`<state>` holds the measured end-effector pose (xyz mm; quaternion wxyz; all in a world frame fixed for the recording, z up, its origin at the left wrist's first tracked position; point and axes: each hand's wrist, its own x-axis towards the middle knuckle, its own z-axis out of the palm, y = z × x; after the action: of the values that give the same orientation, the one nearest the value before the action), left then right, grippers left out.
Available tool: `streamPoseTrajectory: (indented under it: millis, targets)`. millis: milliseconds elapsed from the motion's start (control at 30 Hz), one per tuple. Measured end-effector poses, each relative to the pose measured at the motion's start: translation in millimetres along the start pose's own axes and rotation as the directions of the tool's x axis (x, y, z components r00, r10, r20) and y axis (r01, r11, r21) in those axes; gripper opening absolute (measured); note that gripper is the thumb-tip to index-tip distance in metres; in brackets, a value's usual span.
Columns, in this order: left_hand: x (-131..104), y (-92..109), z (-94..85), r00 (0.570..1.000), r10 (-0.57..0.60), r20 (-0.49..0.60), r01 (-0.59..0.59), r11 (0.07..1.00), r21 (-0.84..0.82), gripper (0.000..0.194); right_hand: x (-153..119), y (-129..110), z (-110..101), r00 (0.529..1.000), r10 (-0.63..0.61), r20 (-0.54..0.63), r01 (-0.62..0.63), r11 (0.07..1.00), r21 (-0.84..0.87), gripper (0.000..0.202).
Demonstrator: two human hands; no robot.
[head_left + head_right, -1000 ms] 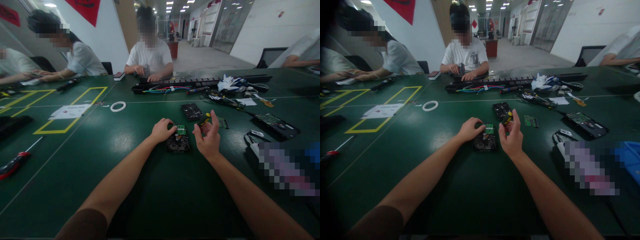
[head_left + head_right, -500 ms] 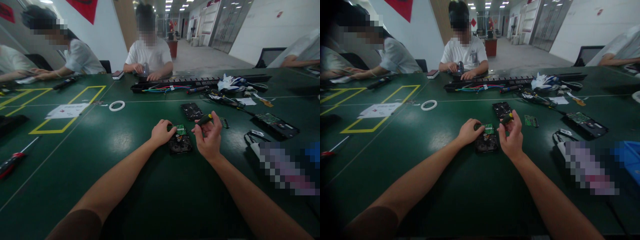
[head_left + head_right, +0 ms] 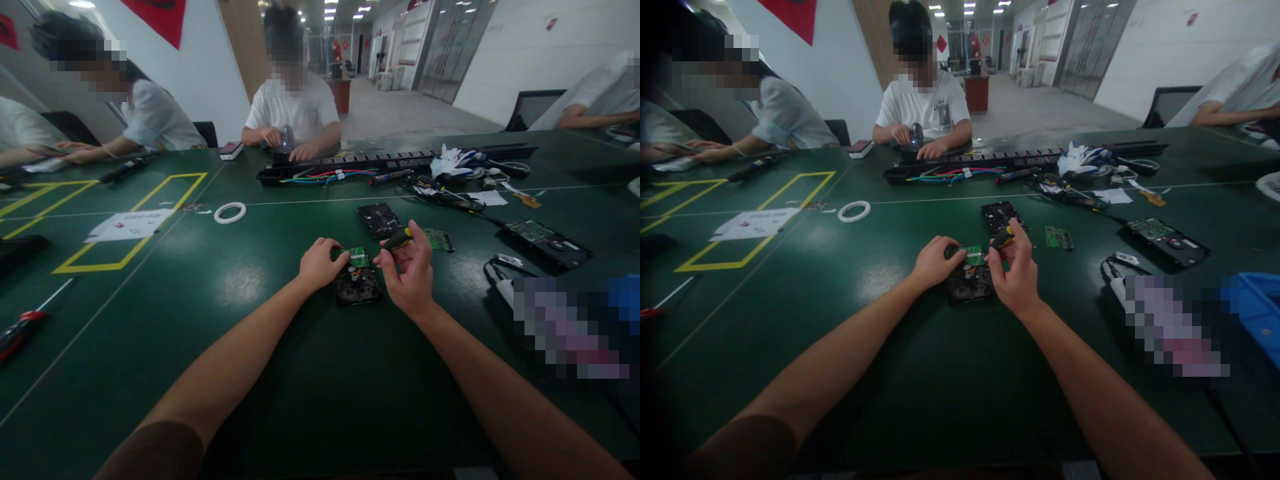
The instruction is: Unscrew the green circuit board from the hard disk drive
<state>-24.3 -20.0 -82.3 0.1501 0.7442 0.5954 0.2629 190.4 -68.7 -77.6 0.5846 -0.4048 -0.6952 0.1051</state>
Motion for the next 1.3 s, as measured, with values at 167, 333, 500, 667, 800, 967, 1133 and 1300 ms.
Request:
streamPoseTrajectory:
  millis: [167,333,500,667,800,967,1133,1300]
  targets:
    - [0.4,-1.0,1.0,1.000,-0.003,0.003,0.003,1.000,-0.005,0.034,-1.7,1.4,0.4,1.000,-0.025,0.007,0.025,0.998,-0.059,0.076]
    - [0.6,-3.6,2.7,1.000,0.011,-0.007,-0.011,1.000,-0.004,0.033,-1.5,1.7,1.5,1.000,-0.030,-0.005,0.030,0.998,-0.051,0.076]
    - [1.1,-3.7,2.4,1.000,-0.001,0.008,0.002,1.000,-0.007,0.033,-1.6,3.2,1.7,1.000,-0.013,-0.008,0.013,1.000,-0.023,0.079]
    - [0.6,-1.2,0.5,1.000,-0.014,0.013,0.014,1.000,-0.004,0.034,-3.1,2.9,2.0,1.000,-0.008,-0.007,0.008,1.000,-0.015,0.078]
    - [0.0,-0.5,0.3,1.000,-0.015,0.010,0.015,1.000,-0.005,0.033,-3.4,2.8,2.4,1.000,-0.010,0.008,0.010,1.000,-0.017,0.078]
    - [0.0,-1.2,1.1,1.000,-0.010,0.006,0.010,1.000,0.000,0.033,-2.7,3.3,2.4,1.000,-0.016,-0.008,0.015,0.998,-0.055,0.076]
    - [0.3,-0.7,0.5,1.000,-0.011,0.005,0.011,1.000,-0.002,0.033,-2.1,2.5,3.0,1.000,-0.017,0.006,0.017,0.998,-0.055,0.077]
    - [-0.3,-0.4,0.5,1.000,-0.015,0.009,0.015,1.000,0.003,0.034,-2.1,2.1,3.7,1.000,-0.014,-0.003,0.014,0.999,-0.049,0.075]
